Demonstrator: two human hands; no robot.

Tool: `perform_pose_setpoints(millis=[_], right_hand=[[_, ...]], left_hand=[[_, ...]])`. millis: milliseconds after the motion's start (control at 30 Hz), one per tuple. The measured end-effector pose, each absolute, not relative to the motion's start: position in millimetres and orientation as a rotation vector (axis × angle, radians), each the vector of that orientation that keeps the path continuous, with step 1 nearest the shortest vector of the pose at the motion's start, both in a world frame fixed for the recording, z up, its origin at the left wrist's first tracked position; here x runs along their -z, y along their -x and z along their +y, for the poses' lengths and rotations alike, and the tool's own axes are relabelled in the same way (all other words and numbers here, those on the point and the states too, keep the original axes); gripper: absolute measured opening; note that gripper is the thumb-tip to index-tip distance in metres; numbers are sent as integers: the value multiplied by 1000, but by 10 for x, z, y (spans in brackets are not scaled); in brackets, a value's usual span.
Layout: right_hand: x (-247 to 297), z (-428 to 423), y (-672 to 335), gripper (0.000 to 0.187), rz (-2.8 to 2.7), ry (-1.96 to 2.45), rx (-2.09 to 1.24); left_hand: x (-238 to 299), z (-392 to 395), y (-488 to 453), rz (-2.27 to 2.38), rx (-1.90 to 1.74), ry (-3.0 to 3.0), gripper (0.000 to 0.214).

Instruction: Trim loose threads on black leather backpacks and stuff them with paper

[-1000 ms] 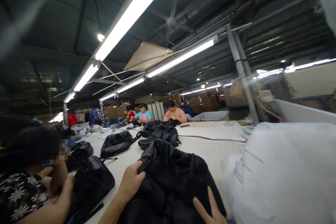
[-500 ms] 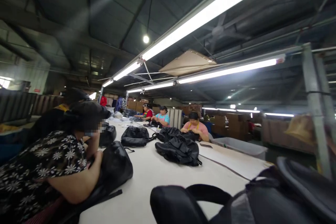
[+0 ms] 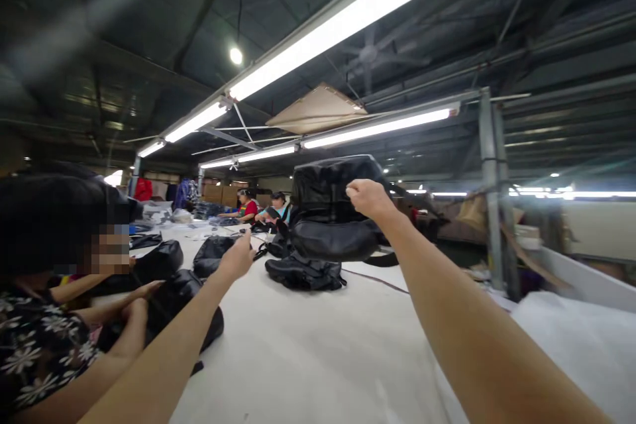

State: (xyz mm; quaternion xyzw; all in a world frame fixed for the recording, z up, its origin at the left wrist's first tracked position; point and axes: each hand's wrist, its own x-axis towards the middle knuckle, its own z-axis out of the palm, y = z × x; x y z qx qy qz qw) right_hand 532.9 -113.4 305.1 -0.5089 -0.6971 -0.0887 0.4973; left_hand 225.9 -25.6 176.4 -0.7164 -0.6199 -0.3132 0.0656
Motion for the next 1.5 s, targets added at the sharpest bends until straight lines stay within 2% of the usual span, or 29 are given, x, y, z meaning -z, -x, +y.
perform_pose_setpoints(millis=[67,133,233,300,400,467,533,633,800,1200,1333,1433,1500], right_hand=[[-2919,-1171,-5199,25,-1761,1251,159],[-2555,-1213,-4966,27,-1897,1235,106],[-1661,-1318,-4605,22,-2131,1264,20],[-989,-1393,-4431,28,-2214,1346,-44],[-93,-1452,-4285,33,-2246,1471,-160],[381,-1440,-4252,50,-2209,1546,-223],[754,-1402,-4258,63,-2118,1598,-268],[1121,-1347,-4297,62,-1954,1554,-267],[1275,-1337,-4328,54,-1899,1470,-172],[1121,-1377,-4278,48,-1978,1607,-115],[975,-1343,-4430,29,-2080,1600,-168],[769,-1240,-4911,17,-2127,1607,-268],[633,-1147,-5353,30,-1979,1721,-247]], left_hand=[[-1290,-329,-2308,-1829,795,2380,39],[-686,-458,-2381,-1842,600,2568,30],[133,-656,-2623,-1961,343,2667,28],[479,-749,-2844,-2040,206,2631,36],[719,-823,-3124,-2076,72,2521,51],[778,-821,-3221,-2014,34,2489,55],[810,-769,-3251,-1932,9,2483,56],[845,-644,-3232,-1835,-36,2500,54],[870,-514,-3200,-1751,-6,2552,51],[911,-439,-3240,-1720,257,2674,48],[949,-388,-3239,-1703,464,2740,45],[1001,-323,-3228,-1737,669,2801,42],[1012,-268,-3195,-1788,855,2846,40]])
